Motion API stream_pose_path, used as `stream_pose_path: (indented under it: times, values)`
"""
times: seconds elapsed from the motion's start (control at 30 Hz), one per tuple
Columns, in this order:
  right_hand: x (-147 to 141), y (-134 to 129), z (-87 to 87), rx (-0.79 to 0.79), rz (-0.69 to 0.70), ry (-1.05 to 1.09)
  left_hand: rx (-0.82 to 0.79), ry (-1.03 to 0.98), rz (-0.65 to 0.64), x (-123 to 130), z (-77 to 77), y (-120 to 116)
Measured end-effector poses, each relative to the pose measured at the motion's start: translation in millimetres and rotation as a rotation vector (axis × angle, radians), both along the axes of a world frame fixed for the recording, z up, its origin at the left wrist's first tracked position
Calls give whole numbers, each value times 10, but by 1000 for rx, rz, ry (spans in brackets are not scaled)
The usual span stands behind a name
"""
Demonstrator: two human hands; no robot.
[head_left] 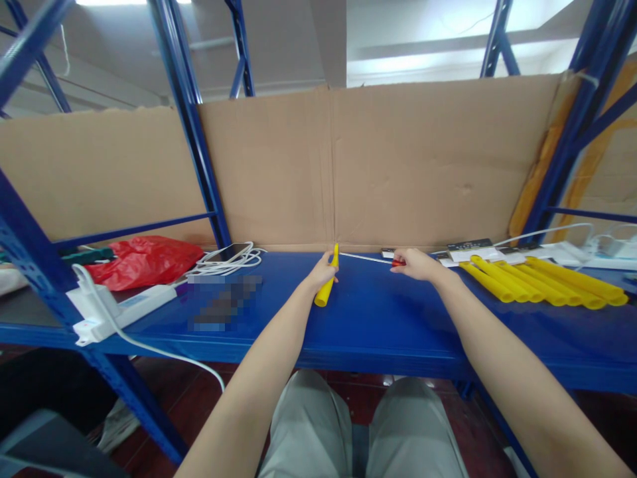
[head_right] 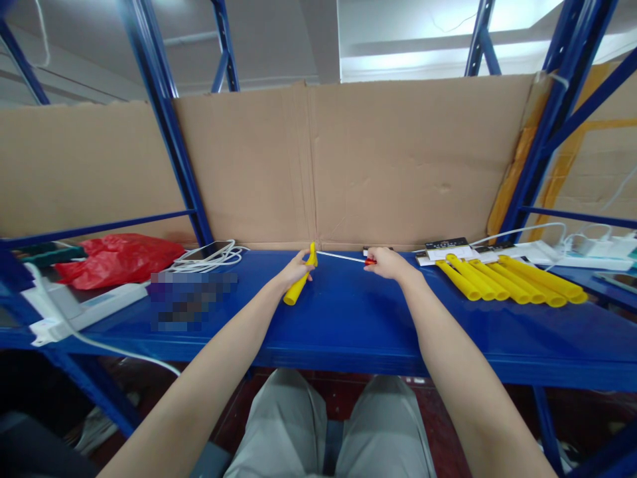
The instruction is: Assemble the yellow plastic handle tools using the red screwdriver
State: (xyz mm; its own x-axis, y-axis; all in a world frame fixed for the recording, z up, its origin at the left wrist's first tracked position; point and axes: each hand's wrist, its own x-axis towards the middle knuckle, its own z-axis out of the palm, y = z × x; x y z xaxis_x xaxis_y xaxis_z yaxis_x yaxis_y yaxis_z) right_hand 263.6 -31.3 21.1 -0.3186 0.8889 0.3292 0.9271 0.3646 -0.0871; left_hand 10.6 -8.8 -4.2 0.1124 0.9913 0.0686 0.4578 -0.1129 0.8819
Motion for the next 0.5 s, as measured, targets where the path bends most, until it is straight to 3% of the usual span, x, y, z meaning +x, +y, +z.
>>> stream_pose_path:
  times: [0.27,0.5]
  values:
    - [48,-10,-2,-45,-56,-6,-4,6,-38,15,26,-52]
    - [-2,-31,-2,-136,-197,-55,-3,-1,-24,43,26,-51]
